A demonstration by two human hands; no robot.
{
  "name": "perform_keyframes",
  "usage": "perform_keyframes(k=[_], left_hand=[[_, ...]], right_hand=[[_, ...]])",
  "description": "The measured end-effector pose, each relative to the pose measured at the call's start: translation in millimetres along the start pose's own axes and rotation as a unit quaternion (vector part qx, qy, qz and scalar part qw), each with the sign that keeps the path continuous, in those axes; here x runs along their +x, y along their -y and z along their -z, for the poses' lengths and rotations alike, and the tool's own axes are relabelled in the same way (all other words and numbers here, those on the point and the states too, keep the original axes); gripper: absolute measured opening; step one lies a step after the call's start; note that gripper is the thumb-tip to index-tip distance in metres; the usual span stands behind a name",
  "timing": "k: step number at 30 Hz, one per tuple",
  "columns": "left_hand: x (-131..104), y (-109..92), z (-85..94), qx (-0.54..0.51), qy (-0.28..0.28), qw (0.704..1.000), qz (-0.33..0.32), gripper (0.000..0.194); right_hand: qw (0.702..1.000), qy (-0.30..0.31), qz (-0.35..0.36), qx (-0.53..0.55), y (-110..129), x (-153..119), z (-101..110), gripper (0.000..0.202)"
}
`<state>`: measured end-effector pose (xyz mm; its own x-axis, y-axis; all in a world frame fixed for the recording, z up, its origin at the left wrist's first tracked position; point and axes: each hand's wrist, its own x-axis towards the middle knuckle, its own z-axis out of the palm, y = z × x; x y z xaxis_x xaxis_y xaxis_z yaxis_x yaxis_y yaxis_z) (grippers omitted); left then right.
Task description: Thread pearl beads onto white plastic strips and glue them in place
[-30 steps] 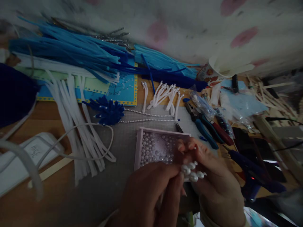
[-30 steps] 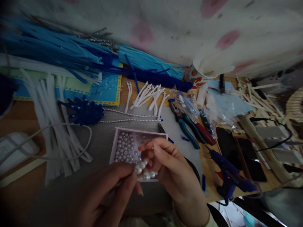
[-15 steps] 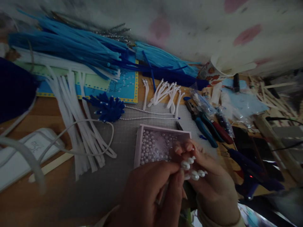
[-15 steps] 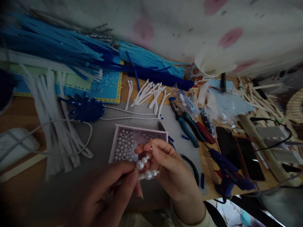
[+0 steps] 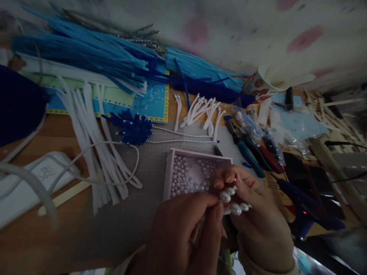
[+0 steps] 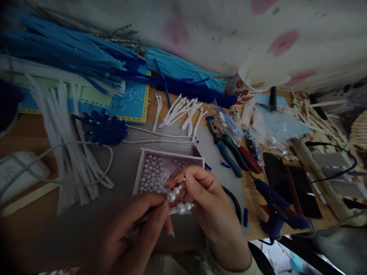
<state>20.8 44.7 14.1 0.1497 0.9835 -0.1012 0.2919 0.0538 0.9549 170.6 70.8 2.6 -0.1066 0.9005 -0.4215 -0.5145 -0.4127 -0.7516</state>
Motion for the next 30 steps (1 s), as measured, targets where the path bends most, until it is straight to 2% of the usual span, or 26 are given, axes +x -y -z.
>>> perform_keyframes(k=[7, 15, 23, 30], left_hand=[[1, -1, 0.8, -0.012, 0.002, 1.0, 0.0, 0.021], [-8, -2, -4.7, -0.006, -0.029, 0.999, 0.043, 0.023], [-3, 0, -0.1, -0.016, -0.006, 1.0, -0.018, 0.022], [-11, 3, -5.7, -0.027, -0.028, 0.999, 0.021, 0.016]], right_hand=[[1.0, -0.016, 0.009, -0.002, 0, -2, -2, 0.015], [0.995, 0.027, -0.059, 0.079, 0, 2, 5, 0.015], [0.988, 0.032, -0.089, 0.125, -5, 0, 9, 0.017], [0.985, 0.024, -0.099, 0.139, -6, 1, 7, 0.021]])
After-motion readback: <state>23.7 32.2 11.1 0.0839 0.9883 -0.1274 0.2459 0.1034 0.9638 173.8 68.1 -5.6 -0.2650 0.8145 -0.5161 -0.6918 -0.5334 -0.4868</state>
